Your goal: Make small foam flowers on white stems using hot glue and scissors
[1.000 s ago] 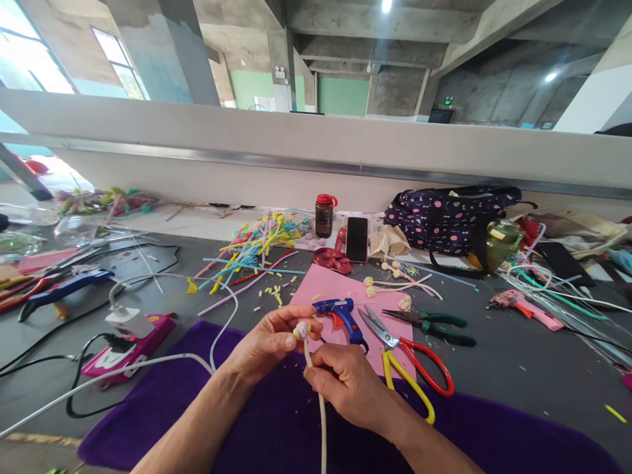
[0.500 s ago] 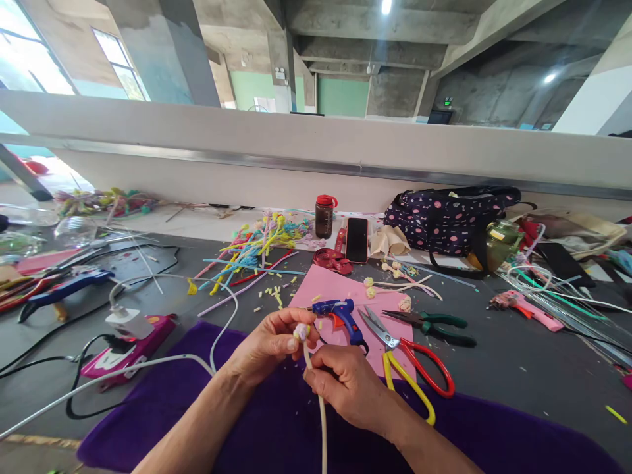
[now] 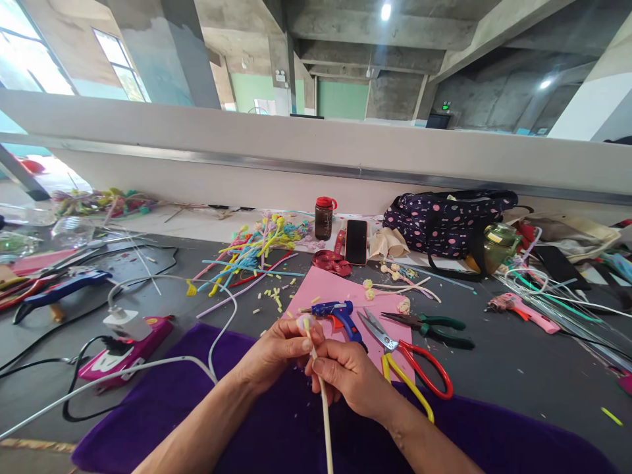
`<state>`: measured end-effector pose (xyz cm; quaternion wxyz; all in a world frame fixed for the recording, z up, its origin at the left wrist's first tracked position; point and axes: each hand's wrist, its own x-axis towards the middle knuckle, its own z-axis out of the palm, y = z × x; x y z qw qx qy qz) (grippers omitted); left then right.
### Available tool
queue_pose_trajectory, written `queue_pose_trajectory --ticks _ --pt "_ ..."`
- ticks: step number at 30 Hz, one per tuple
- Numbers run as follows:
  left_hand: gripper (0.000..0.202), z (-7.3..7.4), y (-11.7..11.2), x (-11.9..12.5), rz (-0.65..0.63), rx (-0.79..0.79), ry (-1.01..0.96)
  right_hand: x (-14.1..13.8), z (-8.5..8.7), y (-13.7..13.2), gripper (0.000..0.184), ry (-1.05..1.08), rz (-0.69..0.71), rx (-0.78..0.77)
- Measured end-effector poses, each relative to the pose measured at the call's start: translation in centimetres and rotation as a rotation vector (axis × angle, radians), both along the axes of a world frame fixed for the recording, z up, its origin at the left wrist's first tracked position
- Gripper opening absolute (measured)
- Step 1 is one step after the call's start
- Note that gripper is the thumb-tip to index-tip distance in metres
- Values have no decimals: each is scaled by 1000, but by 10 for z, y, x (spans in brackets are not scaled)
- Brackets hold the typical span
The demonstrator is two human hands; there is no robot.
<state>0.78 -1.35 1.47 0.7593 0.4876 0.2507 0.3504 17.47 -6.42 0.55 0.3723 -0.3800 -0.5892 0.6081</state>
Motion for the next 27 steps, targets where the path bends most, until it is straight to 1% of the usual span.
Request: queue_pose_trajectory --ticks 4,7,11,14,18,22,24,25,27 --pt "24 -7 3 1 33 5 25 -2 -2 1 32 -8 -5 10" --pt "22 -9 4 1 46 -8 47 -4 -1 2 31 -15 -16 26" --pt "23 -6 2 2 66 11 47 -6 -1 1 30 -35 -39 27" --pt "23 -3 1 3 120 19 64 -5 -2 1 30 -60 -36 11" --pt "25 -1 2 2 169 -40 75 -5 -6 1 31 -114 0 -12" --pt "24 -1 4 -1 228 -74 26 -8 -8 -1 29 -168 34 -31" --pt "23 -1 5 -2 237 -77 -9 -8 -5 -1 28 -242 67 1" --pt "23 -1 5 -2 235 -79 -19 -7 -1 -1 26 -297 71 47" --pt "23 -1 6 -2 232 -85 -26 -1 8 0 22 -396 11 175"
